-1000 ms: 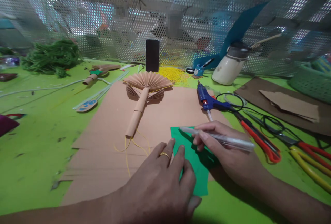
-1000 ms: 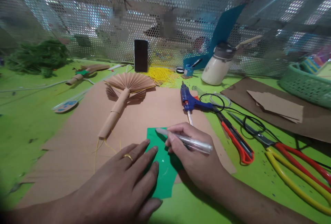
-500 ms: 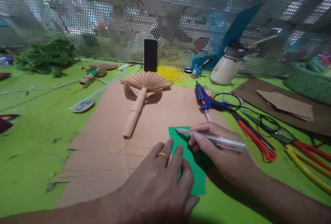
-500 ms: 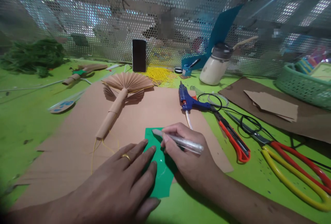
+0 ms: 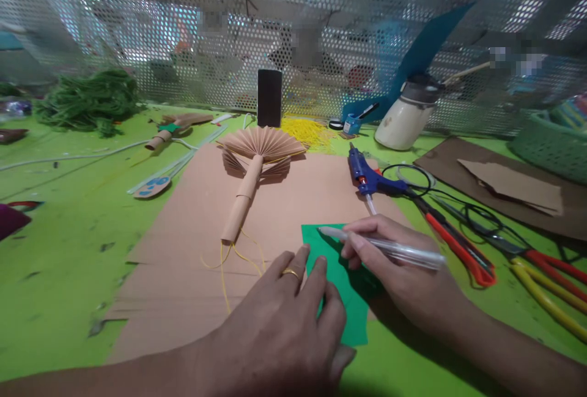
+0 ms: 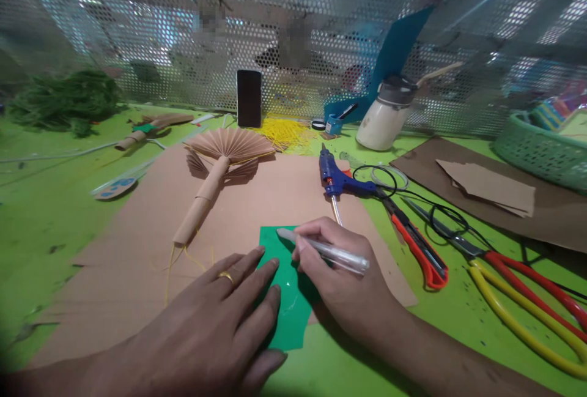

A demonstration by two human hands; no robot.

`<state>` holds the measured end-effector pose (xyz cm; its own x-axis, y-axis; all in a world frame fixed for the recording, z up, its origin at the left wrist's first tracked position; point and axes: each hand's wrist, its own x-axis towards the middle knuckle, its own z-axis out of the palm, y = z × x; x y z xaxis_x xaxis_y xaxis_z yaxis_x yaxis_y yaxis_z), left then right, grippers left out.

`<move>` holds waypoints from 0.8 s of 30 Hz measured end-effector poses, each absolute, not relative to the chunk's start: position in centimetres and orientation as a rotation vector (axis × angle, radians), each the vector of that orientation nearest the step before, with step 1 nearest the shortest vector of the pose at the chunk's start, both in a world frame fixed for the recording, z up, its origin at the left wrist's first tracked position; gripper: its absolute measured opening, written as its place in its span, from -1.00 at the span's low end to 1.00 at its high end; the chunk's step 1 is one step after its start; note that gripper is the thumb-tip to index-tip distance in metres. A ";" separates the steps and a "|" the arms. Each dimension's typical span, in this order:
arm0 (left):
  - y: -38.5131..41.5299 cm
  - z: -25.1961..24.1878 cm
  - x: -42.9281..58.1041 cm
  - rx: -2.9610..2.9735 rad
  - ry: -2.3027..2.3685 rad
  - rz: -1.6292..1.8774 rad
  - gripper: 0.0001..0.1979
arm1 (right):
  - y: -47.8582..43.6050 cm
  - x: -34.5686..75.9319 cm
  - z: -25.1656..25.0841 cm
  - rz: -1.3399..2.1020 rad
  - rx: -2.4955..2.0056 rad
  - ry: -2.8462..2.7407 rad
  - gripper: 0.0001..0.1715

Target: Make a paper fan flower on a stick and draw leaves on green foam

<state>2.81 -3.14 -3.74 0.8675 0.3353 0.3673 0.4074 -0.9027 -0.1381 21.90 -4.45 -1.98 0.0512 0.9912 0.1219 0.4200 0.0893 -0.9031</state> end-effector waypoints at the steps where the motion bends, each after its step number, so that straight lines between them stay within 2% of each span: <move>1: -3.1 -3.7 2.8 -2.829 -0.570 -0.504 -0.63 | -4.5 21.9 -2.0 0.837 -1.465 -1.507 -0.86; 24: -3.1 -3.6 2.8 -2.841 -0.580 -0.477 -0.62 | -4.5 22.3 -2.0 0.777 -1.497 -1.484 -0.82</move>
